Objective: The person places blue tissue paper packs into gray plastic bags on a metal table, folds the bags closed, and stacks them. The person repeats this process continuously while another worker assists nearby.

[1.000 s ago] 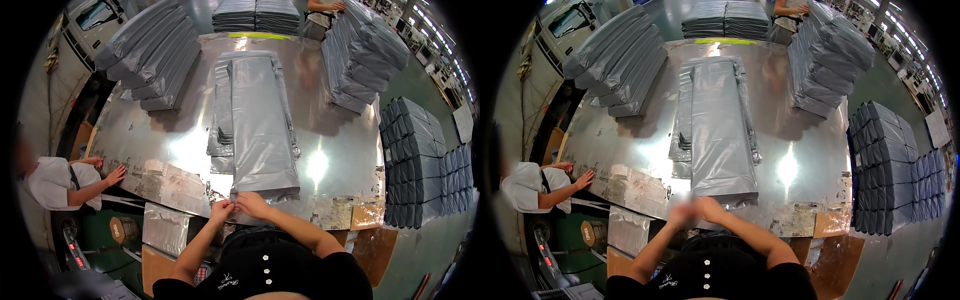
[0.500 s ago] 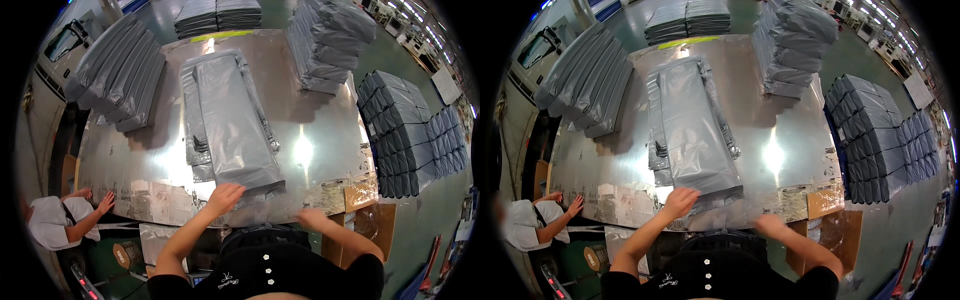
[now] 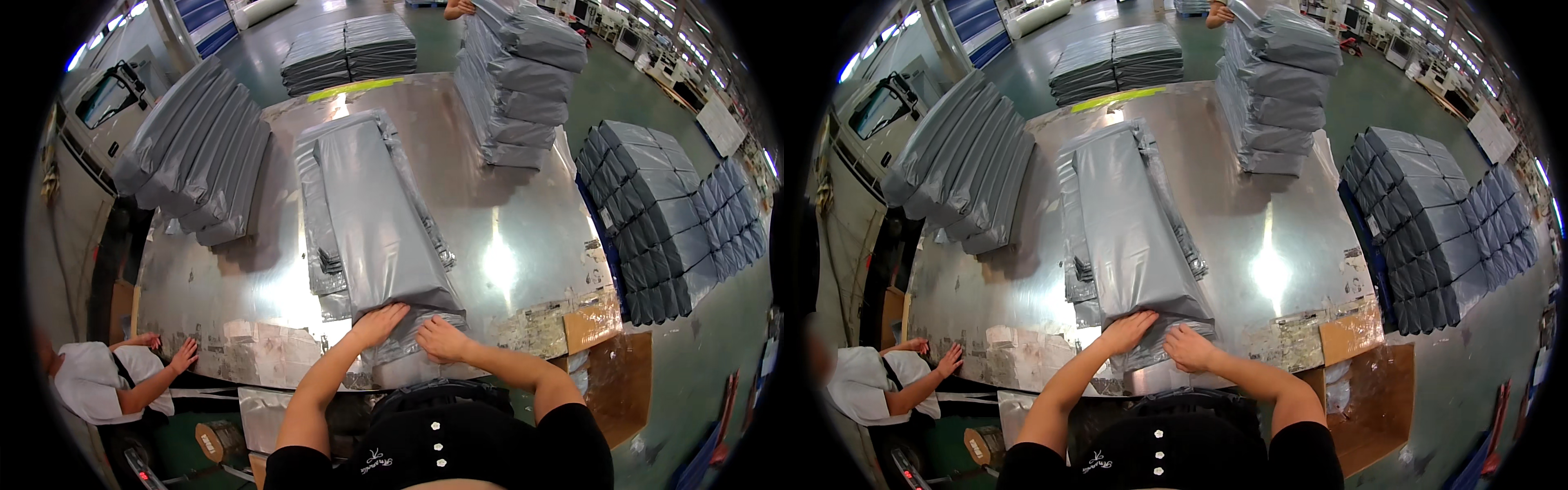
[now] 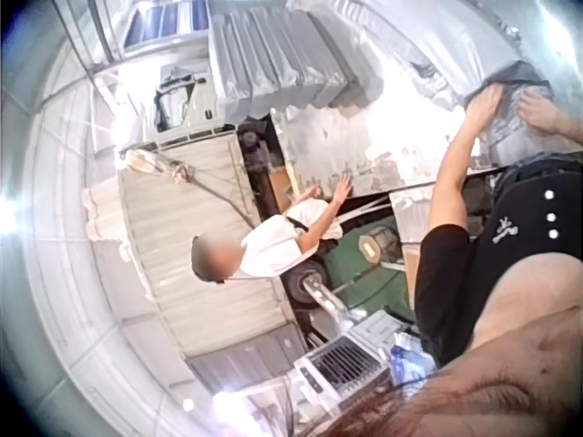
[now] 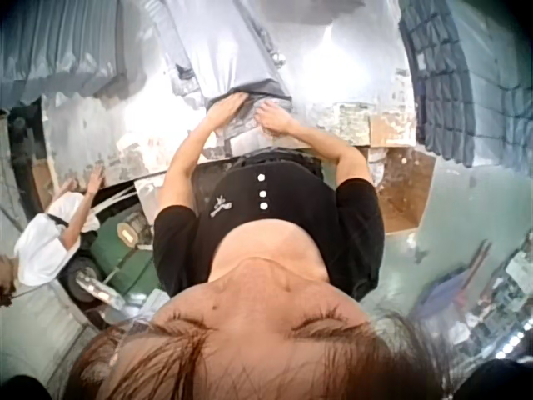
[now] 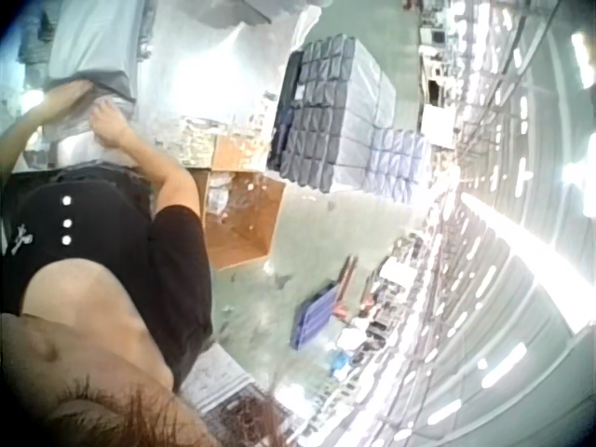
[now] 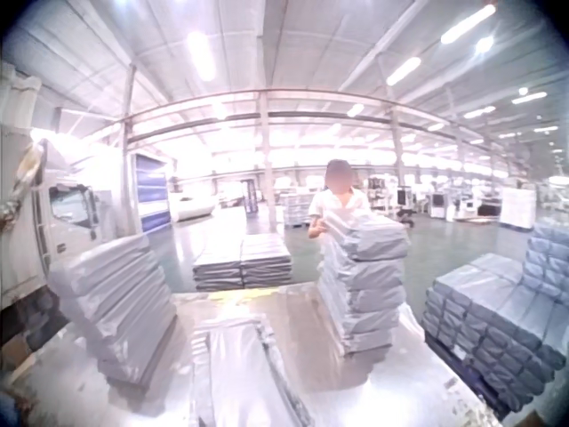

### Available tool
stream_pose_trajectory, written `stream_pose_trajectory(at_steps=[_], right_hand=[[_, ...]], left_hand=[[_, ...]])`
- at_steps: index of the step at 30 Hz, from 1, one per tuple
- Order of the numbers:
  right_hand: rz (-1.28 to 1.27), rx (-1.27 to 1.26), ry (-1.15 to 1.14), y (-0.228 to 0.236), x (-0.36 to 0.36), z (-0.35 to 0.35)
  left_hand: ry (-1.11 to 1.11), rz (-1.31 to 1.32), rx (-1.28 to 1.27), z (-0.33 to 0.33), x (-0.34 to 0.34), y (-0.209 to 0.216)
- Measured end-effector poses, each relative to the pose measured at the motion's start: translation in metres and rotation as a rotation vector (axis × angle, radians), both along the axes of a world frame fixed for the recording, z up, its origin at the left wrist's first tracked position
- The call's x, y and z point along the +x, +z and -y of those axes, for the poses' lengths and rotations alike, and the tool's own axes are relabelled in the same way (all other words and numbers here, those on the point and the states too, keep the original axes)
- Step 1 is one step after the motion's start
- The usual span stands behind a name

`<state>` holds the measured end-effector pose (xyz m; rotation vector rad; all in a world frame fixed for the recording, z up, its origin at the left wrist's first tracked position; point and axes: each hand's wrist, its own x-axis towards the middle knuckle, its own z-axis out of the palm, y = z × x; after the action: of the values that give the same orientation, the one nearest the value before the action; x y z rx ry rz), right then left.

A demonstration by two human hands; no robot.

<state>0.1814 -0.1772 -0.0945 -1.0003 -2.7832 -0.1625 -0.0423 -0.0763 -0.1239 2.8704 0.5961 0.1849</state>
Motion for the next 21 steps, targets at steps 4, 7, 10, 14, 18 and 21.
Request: stream_pose_trajectory(at_steps=[4, 7, 10, 14, 18, 21], right_hand=[[0.101, 0.031, 0.026, -0.034, 0.002, -0.001], [0.024, 0.016, -0.003, -0.024, 0.001, -0.009], [-0.058, -0.147, -0.041, 0.021, -0.006, -0.022], [0.019, -0.041, 0.082, 0.023, -0.01, -0.015], [0.092, 0.017, 0.038, -0.047, -0.008, -0.002], [-0.031, -0.084, 0.028, -0.019, -0.011, -0.011]], left_hand=[[0.023, 0.026, -0.069, -0.001, 0.009, 0.006], [0.047, 0.024, -0.14, 0.001, 0.006, 0.016], [0.085, 0.031, -0.229, 0.001, 0.002, 0.018], [0.136, 0.031, -0.329, 0.0, 0.002, 0.014], [0.134, 0.073, -0.342, 0.002, 0.005, 0.02], [0.13, 0.084, -0.392, 0.002, 0.0, 0.029]])
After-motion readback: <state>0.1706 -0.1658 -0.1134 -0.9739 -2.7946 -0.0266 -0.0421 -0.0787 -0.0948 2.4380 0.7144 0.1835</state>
